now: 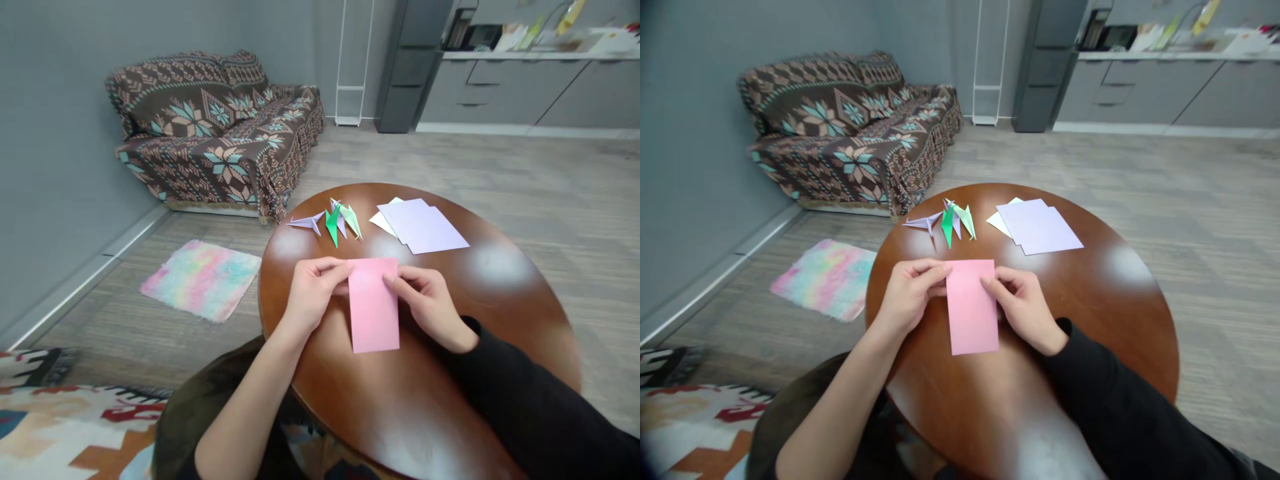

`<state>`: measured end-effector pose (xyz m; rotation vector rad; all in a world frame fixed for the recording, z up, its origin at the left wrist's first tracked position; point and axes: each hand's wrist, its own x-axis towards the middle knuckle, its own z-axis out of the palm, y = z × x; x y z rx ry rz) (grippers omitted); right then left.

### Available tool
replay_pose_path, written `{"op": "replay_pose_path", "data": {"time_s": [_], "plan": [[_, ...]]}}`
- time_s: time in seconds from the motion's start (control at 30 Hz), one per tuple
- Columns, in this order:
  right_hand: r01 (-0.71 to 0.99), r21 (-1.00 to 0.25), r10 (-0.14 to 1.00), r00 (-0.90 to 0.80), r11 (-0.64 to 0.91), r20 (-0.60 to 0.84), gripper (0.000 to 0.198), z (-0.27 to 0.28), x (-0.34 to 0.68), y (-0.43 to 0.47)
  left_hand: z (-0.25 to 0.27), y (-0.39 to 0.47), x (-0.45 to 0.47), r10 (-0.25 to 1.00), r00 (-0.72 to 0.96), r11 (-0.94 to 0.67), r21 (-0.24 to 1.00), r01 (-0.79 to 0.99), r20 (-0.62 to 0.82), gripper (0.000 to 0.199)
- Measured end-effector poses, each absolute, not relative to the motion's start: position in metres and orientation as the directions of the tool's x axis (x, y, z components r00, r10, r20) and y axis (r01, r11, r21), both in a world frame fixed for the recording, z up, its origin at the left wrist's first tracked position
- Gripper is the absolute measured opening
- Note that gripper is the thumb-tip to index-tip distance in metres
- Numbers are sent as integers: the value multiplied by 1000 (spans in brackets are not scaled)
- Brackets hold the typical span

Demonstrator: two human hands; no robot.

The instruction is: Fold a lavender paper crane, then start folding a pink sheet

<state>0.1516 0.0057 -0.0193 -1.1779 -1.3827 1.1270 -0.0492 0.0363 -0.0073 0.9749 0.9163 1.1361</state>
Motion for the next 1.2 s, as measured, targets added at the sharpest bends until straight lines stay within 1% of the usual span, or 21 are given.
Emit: {"op": "replay_pose_path", "data": {"time_s": [0.1, 0.17, 0.2, 0.27, 0.37, 0.47, 0.57, 0.63, 0.67, 0.73, 0.8, 0.83, 0.9, 0.93, 1.0, 1.03, 1.07, 1.1, 1.13, 1.17, 1.2], "plan": [[37, -997, 996, -61, 62, 59, 39, -22, 152, 7, -7, 37, -50, 988, 123, 128, 943, -308, -94, 24], [28, -997, 997, -40, 72, 71, 38, -24, 152, 9, -6, 37, -51, 985, 129, 151, 933, -326, -115, 26], [29, -996, 996, -22, 83, 82, 38, -24, 152, 9, -5, 37, -52, 977, 167, 180, 924, -337, -130, 28], [7, -996, 996, 29, 84, 85, 39, -24, 151, 11, -3, 34, -54, 939, 305, 262, 903, -340, -158, 31], [-59, -997, 992, 118, 59, 51, 41, -23, 151, 12, 0, 29, -54, 842, 506, 363, 891, -273, -188, 31], [-15, -996, 979, 184, 90, 85, 43, -22, 152, 13, 1, 26, -52, 802, 560, 387, 895, -223, -207, 31], [50, -995, 978, 186, 83, 91, 44, -25, 153, 15, -1, 27, -49, 849, 495, 325, 922, -209, -187, 32], [69, -994, 978, 182, 87, 98, 33, -28, 153, 16, -4, 30, -49, 897, 409, 261, 947, -189, -166, 31], [95, -989, 973, 190, 116, 133, 30, -29, 153, 16, -5, 32, -49, 923, 353, 225, 959, -175, -152, 30], [207, -953, 948, 185, 222, 260, 35, -30, 151, 14, -9, 35, -49, 969, 224, 137, 982, -130, -106, 29], [333, -890, 932, 73, 313, 355, 32, -27, 149, 9, -11, 37, -49, 990, 138, 50, 996, -78, -39, 28], [358, -872, 938, -33, 334, 346, 31, -24, 147, 6, -11, 37, -49, 991, 133, 13, 998, -61, -5, 27], [276, -915, 947, -214, 295, 241, 39, -19, 143, 1, -9, 36, -47, 978, 194, -65, 997, -38, 71, 22], [206, -940, 941, -260, 273, 216, 44, -17, 141, -1, -8, 35, -46, 963, 247, -108, 994, -20, 110, 18], [136, -968, 953, -249, 209, 171, 46, -15, 139, -1, -6, 32, -45, 925, 347, -173, 985, 28, 152, 16], [114, -977, 968, -199, 181, 156, 41, -15, 140, 0, -5, 31, -45, 915, 370, -192, 980, 53, 160, 18], [90, -985, 980, -148, 146, 132, 35, -16, 140, 2, -6, 32, -45, 921, 350, -210, 975, 74, 171, 21], [52, -994, 990, -108, 100, 94, 31, -18, 141, 3, -7, 33, -46, 939, 283, -228, 970, 90, 194, 22], [0, -999, 995, -86, 45, 45, 31, -19, 143, 5, -8, 34, -48, 958, 178, -245, 964, 104, 224, 22], [-66, -998, 998, -70, -3, 2, 31, -21, 143, 6, -10, 37, -50, 962, 35, -273, 955, 117, 271, 24], [-128, -991, 998, -61, -42, -34, 30, -21, 144, 7, -12, 40, -52, 954, -83, -278, 954, 117, 288, 38]]}}
